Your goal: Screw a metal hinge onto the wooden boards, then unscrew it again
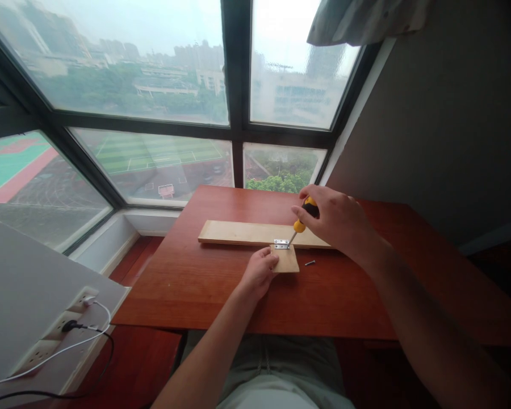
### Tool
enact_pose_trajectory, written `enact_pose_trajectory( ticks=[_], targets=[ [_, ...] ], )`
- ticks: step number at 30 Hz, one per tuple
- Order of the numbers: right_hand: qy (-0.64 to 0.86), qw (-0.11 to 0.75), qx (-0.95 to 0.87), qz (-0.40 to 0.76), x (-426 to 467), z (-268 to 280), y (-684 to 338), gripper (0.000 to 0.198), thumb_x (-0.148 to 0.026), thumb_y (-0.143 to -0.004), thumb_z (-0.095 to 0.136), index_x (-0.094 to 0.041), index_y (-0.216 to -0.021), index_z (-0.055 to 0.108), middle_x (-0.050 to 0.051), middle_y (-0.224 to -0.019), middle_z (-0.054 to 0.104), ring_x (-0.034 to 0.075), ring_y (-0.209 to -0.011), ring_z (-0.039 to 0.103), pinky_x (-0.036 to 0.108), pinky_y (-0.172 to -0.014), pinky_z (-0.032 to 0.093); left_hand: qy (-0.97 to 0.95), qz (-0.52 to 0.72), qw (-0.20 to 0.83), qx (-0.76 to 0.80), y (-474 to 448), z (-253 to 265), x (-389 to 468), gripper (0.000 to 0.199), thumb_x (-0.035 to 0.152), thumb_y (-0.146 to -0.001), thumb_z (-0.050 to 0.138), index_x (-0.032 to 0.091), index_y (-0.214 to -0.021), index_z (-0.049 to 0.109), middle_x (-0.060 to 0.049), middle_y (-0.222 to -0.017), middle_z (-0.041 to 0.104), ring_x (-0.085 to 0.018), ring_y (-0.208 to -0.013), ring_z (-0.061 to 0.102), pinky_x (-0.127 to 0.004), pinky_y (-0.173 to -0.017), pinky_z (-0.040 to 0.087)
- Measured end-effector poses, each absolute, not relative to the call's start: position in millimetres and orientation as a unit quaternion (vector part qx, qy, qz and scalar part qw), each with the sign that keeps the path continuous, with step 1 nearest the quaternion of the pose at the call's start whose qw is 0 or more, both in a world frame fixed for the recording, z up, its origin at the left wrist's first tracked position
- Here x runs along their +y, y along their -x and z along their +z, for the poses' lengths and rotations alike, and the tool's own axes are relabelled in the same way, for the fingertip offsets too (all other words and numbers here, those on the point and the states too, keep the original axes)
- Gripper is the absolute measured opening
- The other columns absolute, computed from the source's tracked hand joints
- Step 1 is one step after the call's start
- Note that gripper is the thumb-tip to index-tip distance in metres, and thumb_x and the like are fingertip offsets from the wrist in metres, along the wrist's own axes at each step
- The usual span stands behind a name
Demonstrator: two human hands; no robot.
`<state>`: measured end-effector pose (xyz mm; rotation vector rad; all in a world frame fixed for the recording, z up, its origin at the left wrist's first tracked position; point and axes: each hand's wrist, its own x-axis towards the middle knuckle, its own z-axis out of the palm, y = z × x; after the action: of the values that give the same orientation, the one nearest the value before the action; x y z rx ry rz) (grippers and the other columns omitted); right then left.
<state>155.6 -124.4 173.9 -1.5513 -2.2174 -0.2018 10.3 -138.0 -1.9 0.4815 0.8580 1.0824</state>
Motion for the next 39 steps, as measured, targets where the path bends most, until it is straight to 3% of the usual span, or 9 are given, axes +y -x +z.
enact_pose_trajectory(
  ticks=[5,8,14,24,31,39],
  targets=[
    [0.55,0.22,-0.804,-0.06,-123.6,172.9,-156.6,0.037,-0.027,-0.083,0.054,-0.023,-0.12,0.053,0.004,-0.106,0.069,0.023,-0.083,0.065,0.032,-0.066,0.041,-0.222,0.492,0.746,0.391,-9.8,-2.0,-137.5,0.028,0.006,-0.063,0.067,0.01,-0.091,0.068,-0.01,-0.088,0.072,-0.015,-0.07,0.065,-0.024,-0.064,0.053],
    [0.54,0.22,-0.811,-0.054,-126.6,173.6,-156.6,0.041,-0.024,-0.079,0.055,-0.025,-0.12,0.053,0.003,-0.111,0.068,0.022,-0.087,0.065,0.031,-0.067,0.042,-0.223,0.489,0.747,0.39,-9.5,-0.8,-138.9,0.029,0.007,-0.063,0.068,0.01,-0.092,0.068,-0.011,-0.091,0.072,-0.015,-0.072,0.066,-0.024,-0.065,0.053],
    [0.566,0.215,-0.792,-0.074,-124.8,174.0,-154.8,0.032,-0.044,-0.087,0.053,-0.023,-0.11,0.059,0.004,-0.1,0.071,0.023,-0.079,0.065,0.031,-0.062,0.039,-0.223,0.489,0.747,0.39,-8.9,0.6,-140.1,0.028,0.007,-0.062,0.069,0.011,-0.09,0.068,-0.01,-0.086,0.072,-0.015,-0.07,0.065,-0.025,-0.064,0.053],
    [0.513,0.226,-0.828,0.0,-130.7,176.8,-159.6,0.047,-0.023,-0.076,0.056,-0.024,-0.123,0.052,0.004,-0.111,0.068,0.023,-0.092,0.064,0.031,-0.072,0.044,-0.226,0.49,0.749,0.385,-9.2,-0.1,-140.5,0.03,0.008,-0.061,0.07,0.011,-0.091,0.068,-0.011,-0.089,0.073,-0.017,-0.072,0.066,-0.026,-0.066,0.053],
    [0.548,0.223,-0.805,-0.044,-128.4,177.1,-155.7,0.032,-0.044,-0.087,0.053,-0.022,-0.11,0.06,0.006,-0.101,0.07,0.022,-0.078,0.065,0.032,-0.064,0.042,-0.225,0.49,0.748,0.387,-9.1,-2.1,-139.3,0.029,0.008,-0.061,0.07,0.011,-0.09,0.068,-0.01,-0.089,0.073,-0.015,-0.07,0.065,-0.025,-0.064,0.052],
    [0.526,0.227,-0.818,-0.04,-129.6,175.0,-158.3,0.042,-0.022,-0.078,0.055,-0.021,-0.121,0.054,0.006,-0.11,0.068,0.022,-0.086,0.064,0.031,-0.071,0.044,-0.226,0.492,0.748,0.383,-9.4,-4.0,-138.8,0.031,0.008,-0.061,0.07,0.01,-0.092,0.068,-0.011,-0.089,0.073,-0.016,-0.071,0.066,-0.025,-0.066,0.053]
  ],
)
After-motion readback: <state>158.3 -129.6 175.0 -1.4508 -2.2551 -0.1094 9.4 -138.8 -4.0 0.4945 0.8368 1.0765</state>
